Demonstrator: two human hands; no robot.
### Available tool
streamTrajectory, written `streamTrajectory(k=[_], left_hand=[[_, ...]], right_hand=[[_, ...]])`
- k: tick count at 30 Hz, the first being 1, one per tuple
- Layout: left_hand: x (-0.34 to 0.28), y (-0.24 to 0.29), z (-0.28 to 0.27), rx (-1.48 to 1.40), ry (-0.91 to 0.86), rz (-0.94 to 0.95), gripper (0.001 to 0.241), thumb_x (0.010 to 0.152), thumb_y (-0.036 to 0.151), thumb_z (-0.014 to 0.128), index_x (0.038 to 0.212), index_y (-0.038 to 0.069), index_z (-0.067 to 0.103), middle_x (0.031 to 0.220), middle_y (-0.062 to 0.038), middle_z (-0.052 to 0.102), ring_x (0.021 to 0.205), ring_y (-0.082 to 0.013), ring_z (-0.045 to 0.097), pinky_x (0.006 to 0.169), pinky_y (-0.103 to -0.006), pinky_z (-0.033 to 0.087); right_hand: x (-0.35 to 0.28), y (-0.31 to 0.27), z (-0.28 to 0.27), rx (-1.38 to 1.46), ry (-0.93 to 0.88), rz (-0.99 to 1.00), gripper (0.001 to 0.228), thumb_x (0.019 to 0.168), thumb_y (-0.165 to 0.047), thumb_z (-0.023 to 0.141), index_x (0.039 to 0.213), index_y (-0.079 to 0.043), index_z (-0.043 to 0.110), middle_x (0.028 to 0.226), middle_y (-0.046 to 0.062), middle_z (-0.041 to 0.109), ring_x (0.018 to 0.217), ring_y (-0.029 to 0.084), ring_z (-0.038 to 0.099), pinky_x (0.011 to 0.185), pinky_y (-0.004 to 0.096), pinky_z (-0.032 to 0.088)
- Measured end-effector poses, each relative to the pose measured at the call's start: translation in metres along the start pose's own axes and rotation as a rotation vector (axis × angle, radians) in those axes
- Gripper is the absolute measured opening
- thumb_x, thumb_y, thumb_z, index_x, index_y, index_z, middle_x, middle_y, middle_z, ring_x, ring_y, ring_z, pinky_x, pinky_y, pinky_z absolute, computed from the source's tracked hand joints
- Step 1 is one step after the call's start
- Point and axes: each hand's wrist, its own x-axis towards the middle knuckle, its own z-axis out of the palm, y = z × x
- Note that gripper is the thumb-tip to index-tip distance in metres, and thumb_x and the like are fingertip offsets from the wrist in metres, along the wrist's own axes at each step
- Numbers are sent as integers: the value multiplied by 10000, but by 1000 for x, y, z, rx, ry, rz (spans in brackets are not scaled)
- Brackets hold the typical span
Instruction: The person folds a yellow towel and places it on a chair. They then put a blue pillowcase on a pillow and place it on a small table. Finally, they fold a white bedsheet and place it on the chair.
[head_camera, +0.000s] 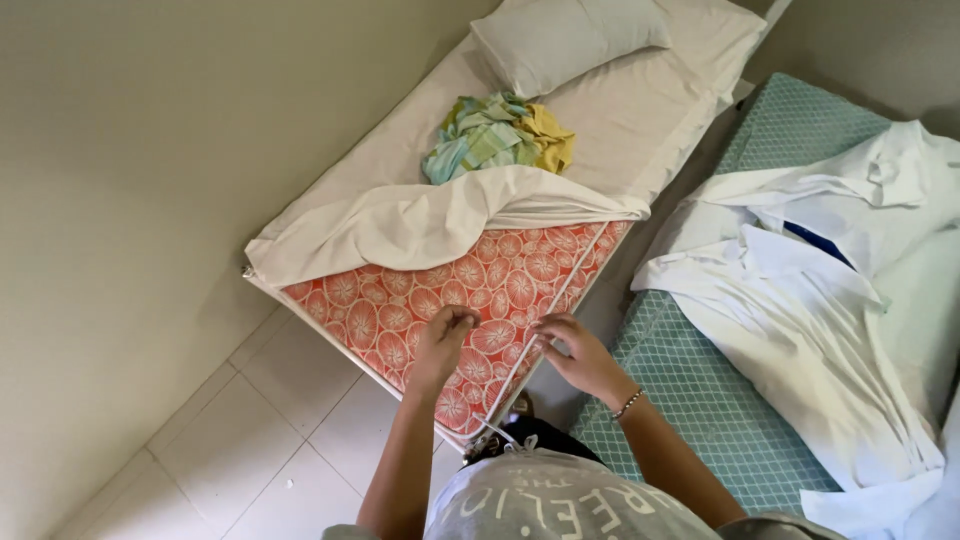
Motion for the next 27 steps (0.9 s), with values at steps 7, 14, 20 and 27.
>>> streamTrajectory(k=[7,14,20,27], left_hand=[[55,9,14,3,-7,32,129,999,56,582,1048,10,692,1003,-67,739,963,-139,681,892,-289,535],[166,-29,26,0,9,118,121,990,37,596,1058,11,694,994,-66,728,935,-137,656,867,-291,529],[299,-9,96,-135,35,156,129,996,37,571,1082,28,667,1031,-52,718,964,-136,662,881,-284,524],[484,-3,183,-244,136,136,111,1004,49,594,1069,18,679,1023,-63,727,961,-140,658,851,-280,501]], right_hand=[[41,33,-30,179,83,-5,223,962,-102,620,1165,-25,669,1259,104,632,1111,206,695,953,325,593],[135,64,-73,55,140,22,210,956,-87,659,1157,-30,684,1242,109,614,1061,219,678,851,318,591],[237,142,-168,37,151,-29,266,961,-140,646,1203,-37,685,1273,99,614,1084,227,680,897,340,566],[367,193,-322,-99,69,97,224,961,-170,658,1138,-50,723,1253,73,643,1023,201,697,887,343,553]])
